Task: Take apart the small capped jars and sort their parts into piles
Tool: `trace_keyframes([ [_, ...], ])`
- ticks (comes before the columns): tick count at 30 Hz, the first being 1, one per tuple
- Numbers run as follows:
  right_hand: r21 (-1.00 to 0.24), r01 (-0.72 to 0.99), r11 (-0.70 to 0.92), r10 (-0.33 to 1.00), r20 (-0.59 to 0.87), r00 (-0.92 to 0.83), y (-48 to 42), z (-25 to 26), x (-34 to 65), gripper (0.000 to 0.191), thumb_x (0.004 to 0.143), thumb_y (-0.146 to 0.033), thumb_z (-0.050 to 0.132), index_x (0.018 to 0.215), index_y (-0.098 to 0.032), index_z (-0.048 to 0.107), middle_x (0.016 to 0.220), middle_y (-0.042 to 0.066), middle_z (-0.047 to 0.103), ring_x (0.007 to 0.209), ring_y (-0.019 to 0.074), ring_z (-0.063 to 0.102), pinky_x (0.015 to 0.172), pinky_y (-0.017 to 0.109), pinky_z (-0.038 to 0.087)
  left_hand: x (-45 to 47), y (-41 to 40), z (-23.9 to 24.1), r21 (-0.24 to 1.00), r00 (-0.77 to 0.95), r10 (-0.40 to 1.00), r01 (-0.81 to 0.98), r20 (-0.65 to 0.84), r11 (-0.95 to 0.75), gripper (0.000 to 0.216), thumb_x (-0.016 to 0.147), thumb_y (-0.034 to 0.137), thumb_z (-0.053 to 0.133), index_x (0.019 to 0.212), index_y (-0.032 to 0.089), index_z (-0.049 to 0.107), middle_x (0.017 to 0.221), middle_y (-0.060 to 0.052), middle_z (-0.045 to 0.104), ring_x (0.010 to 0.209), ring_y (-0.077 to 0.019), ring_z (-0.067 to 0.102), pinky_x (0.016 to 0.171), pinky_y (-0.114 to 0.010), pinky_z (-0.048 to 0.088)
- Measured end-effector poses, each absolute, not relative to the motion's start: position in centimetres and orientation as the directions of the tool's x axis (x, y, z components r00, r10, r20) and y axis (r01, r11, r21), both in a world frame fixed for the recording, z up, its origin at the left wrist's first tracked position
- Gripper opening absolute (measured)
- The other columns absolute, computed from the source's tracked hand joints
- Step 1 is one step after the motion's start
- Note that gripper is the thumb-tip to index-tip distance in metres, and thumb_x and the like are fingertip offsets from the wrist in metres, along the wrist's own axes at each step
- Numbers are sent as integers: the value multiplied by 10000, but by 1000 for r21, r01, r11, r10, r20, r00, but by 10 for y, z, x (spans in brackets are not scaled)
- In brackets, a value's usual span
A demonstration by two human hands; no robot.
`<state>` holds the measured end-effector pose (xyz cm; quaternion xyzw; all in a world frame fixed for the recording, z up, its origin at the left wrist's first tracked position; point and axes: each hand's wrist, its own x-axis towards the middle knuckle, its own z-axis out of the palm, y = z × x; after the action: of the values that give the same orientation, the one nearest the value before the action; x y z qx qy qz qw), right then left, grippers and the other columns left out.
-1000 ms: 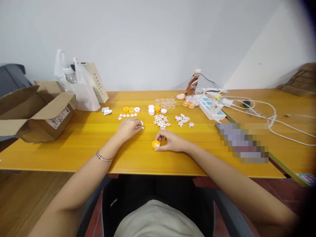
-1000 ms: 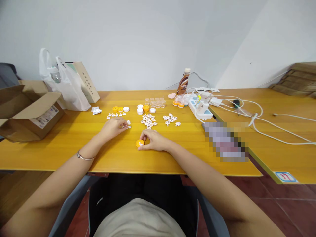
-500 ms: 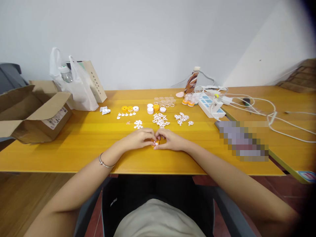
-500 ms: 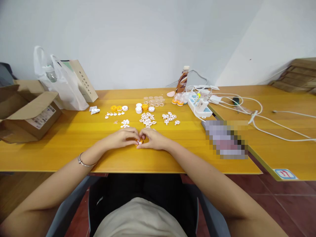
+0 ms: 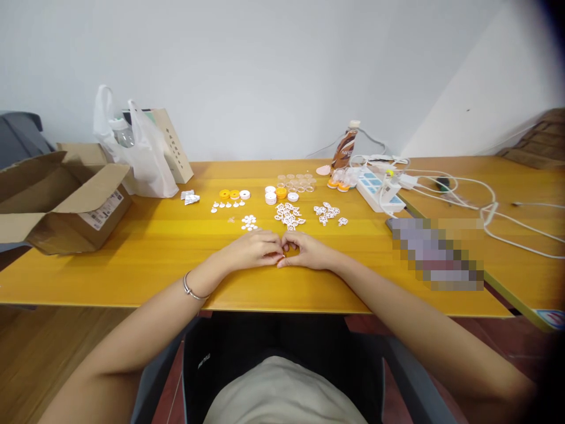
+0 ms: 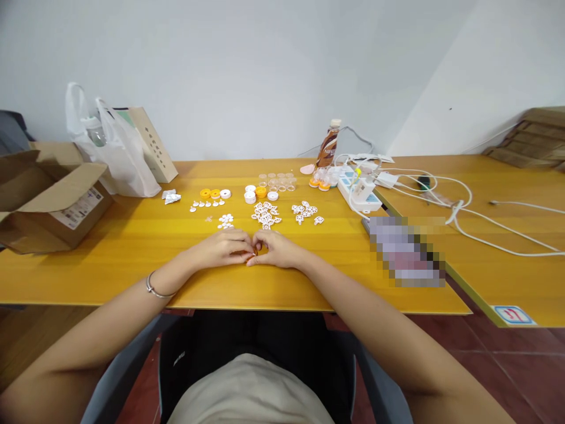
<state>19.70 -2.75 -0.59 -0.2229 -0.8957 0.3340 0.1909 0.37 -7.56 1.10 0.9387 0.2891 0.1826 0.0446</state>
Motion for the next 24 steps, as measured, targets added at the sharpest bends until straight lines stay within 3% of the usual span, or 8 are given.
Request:
trace_keyframes([
  [7,-709,282,646,555,183,-811,-30,-4,197,323,636,-407,716,796,-169,566,743,-9,532,695,122,478,654,250,391,-3,-71,15,194,689,588,565,424,-802,214,851,313,485,842,164,639,827,-53,644,753,-123,576,703,-237,420],
  [11,-732,305,609,589,160,-792,-32,-3,198,339,654,-402,702,879,-171,595,760,-2,540,706,121,487,659,249,404,-32,-60,26,84,511,693,772,509,-631,214,835,286,484,776,151,640,764,-62,628,724,-142,558,677,-252,406],
  [17,-735,317,599,603,154,-783,-32,-2,197,322,677,-396,681,894,-173,600,753,-5,526,685,111,477,639,241,406,-55,-53,29,1,248,886,963,392,-269,210,797,269,499,701,154,646,751,-68,631,678,-164,554,599,-262,372],
  [24,-731,318,603,601,154,-785,-33,-2,197,301,686,-370,676,894,-167,595,733,-10,513,671,109,465,629,242,399,-51,-48,21,-43,265,908,963,326,-266,211,794,267,494,725,156,660,766,-81,639,714,-184,563,626,-280,379],
])
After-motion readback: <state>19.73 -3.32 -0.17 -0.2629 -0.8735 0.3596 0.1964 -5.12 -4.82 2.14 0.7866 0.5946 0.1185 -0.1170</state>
